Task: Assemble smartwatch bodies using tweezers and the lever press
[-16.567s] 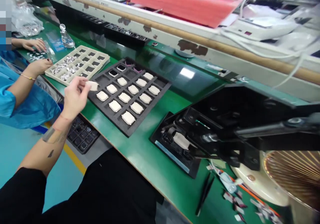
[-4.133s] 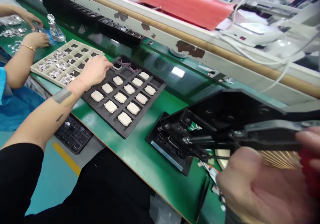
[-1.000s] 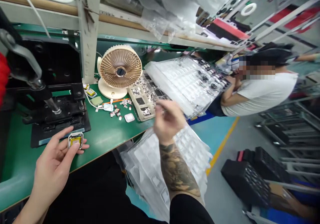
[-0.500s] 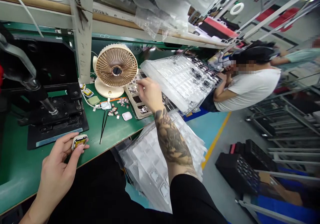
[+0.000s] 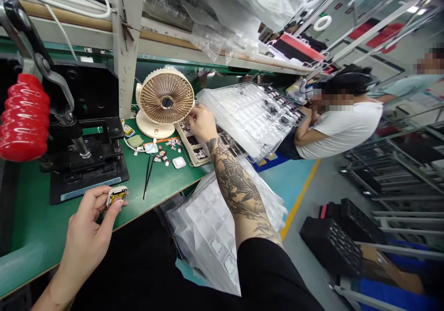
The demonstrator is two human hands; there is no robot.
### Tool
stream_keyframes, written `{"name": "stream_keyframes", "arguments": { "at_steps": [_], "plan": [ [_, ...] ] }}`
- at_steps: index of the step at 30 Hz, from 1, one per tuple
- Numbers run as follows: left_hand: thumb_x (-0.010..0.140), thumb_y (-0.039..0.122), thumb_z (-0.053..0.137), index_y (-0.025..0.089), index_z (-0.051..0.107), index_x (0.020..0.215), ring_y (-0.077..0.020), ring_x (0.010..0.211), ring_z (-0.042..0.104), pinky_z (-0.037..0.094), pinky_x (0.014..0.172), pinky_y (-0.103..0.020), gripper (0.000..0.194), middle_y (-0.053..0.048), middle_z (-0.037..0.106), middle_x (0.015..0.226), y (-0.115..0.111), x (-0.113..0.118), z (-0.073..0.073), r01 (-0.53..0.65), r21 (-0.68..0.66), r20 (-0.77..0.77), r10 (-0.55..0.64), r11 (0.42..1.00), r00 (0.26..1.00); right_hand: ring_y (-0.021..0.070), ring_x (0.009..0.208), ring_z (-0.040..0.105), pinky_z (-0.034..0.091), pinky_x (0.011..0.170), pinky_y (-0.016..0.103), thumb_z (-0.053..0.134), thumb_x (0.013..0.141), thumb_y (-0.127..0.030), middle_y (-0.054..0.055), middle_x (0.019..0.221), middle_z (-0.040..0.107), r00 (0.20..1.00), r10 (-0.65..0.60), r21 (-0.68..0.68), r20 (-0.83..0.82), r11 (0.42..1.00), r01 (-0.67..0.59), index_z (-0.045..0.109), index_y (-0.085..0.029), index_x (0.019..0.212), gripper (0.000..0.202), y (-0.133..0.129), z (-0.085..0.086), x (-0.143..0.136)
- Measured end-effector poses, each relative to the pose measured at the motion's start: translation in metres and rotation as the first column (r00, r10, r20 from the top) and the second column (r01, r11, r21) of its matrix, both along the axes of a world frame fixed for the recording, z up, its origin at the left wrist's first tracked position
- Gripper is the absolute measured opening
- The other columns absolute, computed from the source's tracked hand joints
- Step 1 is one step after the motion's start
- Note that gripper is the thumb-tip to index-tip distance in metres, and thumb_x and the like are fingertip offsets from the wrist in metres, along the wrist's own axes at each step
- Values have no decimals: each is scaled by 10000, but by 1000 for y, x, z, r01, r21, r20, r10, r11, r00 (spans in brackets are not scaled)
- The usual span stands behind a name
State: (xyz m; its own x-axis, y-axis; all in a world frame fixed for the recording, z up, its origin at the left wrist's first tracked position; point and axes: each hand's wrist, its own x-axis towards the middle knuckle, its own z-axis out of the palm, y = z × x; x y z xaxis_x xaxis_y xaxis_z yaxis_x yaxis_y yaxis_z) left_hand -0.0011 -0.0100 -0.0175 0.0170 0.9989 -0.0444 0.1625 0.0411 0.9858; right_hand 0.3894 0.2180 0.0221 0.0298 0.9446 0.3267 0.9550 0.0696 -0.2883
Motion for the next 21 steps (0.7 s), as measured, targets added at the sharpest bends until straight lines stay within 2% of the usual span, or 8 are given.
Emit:
{"name": "stream_keyframes", "arguments": {
  "at_steps": [4, 7, 9, 11, 13, 15, 18, 21],
  "plan": [
    [1089, 503, 758, 260, 712, 1280, -261, 934, 772, 600, 833, -381, 314, -59, 827, 1054, 4, -8, -5, 47, 50, -109, -41, 998, 993, 250, 956, 722, 572, 984, 401, 503, 1033, -174, 134, 1074, 814, 993, -100, 109, -62, 988, 106, 782, -156, 1100, 288, -28, 3, 5],
    [1059, 448, 808, 260, 816, 1192, -221, 877, 697, 547, 750, -339, 230, -52, 787, 1049, 8, -9, -3, 67, 123, -120, -52, 990, 991, 213, 842, 754, 609, 896, 379, 509, 1066, -206, 81, 975, 819, 964, -46, 190, -262, 977, 98, 742, -182, 1126, 241, -66, 2, -10],
    [1027, 415, 852, 257, 862, 1115, -239, 955, 730, 582, 777, -338, 181, -73, 787, 1110, 10, -6, 0, 32, 169, -28, -28, 985, 999, 187, 779, 767, 617, 829, 349, 600, 1085, -264, 39, 926, 816, 892, 108, 221, -438, 975, -10, 739, -213, 1094, 148, -97, 0, -37],
    [1034, 405, 852, 247, 873, 1119, -246, 974, 779, 623, 790, -338, 181, -88, 810, 1141, 12, -3, 3, -2, 133, 90, -10, 991, 996, 173, 758, 771, 615, 782, 330, 683, 1101, -329, 17, 904, 812, 780, 276, 179, -562, 961, -211, 754, -233, 1069, 123, -127, 1, -72],
    [1068, 412, 818, 229, 858, 1212, -223, 884, 804, 634, 747, -322, 237, -85, 835, 1088, 13, -1, 4, -7, 50, 178, -2, 999, 984, 170, 784, 781, 615, 769, 326, 714, 1108, -332, 21, 946, 825, 654, 403, 139, -640, 898, -417, 777, -242, 1089, 111, -151, 3, -109],
    [1095, 410, 784, 214, 824, 1362, -191, 790, 783, 617, 699, -301, 334, -62, 831, 989, 13, -1, 4, -4, 9, 216, 2, 1000, 976, 173, 829, 783, 616, 793, 335, 712, 1116, -303, 27, 981, 832, 563, 491, 127, -665, 817, -562, 791, -250, 1103, 96, -165, 6, -140],
    [1110, 385, 760, 212, 752, 1550, -165, 750, 734, 605, 704, -286, 472, -31, 802, 909, 12, -3, 3, -16, 29, 209, 10, 999, 978, 171, 840, 756, 605, 810, 338, 689, 1128, -283, 25, 962, 819, 494, 543, 114, -679, 743, -660, 783, -249, 1068, 116, -170, 8, -169],
    [1121, 386, 747, 235, 718, 1612, -162, 744, 710, 608, 736, -290, 516, -16, 782, 886, 11, -5, 1, -17, 40, 178, 9, 999, 984, 170, 856, 743, 596, 823, 335, 679, 1133, -298, 24, 968, 812, 481, 541, 80, -690, 717, -692, 768, -246, 1044, 136, -165, 8, -178]
  ]
}}
